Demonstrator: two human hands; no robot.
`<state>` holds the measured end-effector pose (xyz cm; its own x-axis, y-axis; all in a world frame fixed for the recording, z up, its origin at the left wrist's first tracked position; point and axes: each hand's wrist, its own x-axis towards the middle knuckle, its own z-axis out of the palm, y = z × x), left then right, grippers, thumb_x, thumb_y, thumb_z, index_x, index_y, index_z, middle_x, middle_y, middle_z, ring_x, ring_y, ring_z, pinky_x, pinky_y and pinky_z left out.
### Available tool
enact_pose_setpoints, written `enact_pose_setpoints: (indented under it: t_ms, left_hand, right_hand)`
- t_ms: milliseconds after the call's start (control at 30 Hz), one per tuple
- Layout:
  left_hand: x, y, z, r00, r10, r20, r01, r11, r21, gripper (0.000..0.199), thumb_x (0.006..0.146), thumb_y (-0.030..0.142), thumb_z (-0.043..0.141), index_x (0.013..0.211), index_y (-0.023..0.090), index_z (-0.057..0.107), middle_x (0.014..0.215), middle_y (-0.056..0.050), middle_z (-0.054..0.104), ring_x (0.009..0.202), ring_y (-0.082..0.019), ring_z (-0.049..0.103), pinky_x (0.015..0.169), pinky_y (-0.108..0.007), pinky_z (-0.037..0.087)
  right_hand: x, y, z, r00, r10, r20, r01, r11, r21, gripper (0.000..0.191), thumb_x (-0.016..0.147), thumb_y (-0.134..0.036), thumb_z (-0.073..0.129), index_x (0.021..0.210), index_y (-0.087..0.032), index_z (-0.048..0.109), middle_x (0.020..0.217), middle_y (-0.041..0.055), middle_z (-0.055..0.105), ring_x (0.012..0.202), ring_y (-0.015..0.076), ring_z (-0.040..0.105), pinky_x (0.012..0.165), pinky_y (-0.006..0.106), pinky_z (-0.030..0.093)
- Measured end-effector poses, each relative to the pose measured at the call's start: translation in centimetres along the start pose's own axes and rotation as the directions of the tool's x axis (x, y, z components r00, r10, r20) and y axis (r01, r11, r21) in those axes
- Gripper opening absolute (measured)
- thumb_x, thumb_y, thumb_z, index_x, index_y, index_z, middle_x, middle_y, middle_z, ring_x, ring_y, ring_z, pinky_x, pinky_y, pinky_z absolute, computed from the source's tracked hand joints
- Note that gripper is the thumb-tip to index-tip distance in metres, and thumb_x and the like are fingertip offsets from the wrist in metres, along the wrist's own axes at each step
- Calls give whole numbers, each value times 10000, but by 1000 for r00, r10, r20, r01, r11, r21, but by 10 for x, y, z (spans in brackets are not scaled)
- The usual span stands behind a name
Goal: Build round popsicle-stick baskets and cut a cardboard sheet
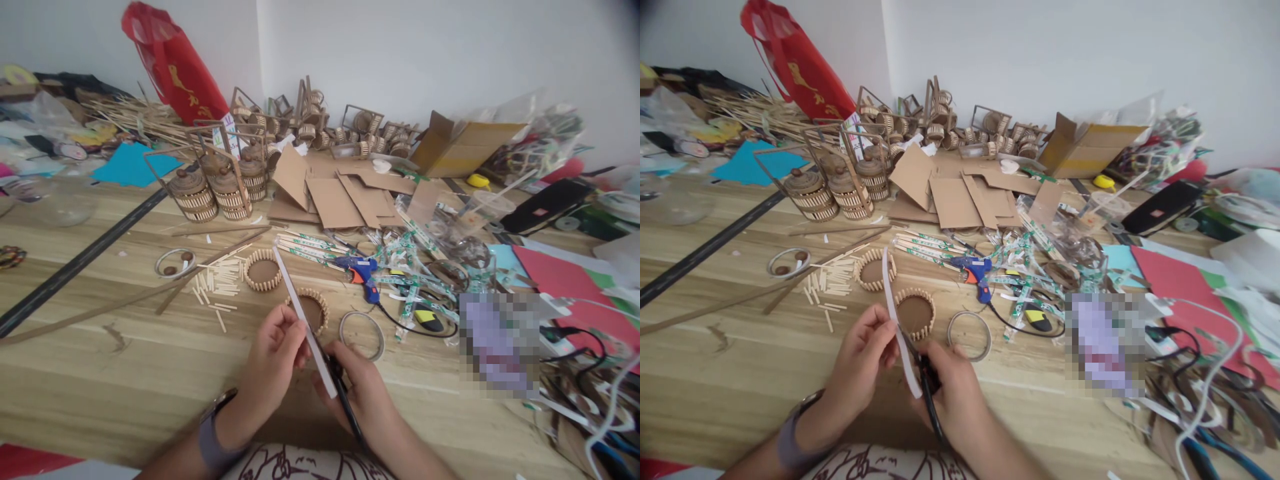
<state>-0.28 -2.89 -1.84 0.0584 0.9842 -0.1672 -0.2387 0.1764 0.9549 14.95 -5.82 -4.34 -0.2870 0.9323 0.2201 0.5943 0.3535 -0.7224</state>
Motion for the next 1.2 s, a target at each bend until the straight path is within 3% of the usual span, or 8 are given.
enact_pose_setpoints:
  t_ms: [267,533,1200]
  left_hand:
    - [-3,-2,2,998,61,1,-61,994,88,306,861,433,598,712,206,457,511,77,485,437,-67,453,434,-156,346]
    - [-6,-1,2,992,125,-21,-121,983,138,267,875,387,564,714,209,449,516,69,505,451,-77,483,445,-156,382]
    - [-7,1,4,989,146,-9,-144,981,133,286,875,405,570,705,207,455,506,68,495,441,-80,487,433,-158,382]
  right_hand:
    - [4,-7,-2,1000,17,9,-18,997,69,154,722,-155,539,841,-211,619,682,-18,659,596,153,550,605,250,387]
    - [6,-13,-4,997,51,55,-64,960,272,190,715,-85,487,824,-202,589,664,-47,650,545,106,549,534,190,388]
    - [6,-17,-5,998,14,-62,-5,990,143,128,777,-165,500,709,-179,608,559,-43,544,483,91,460,467,177,350]
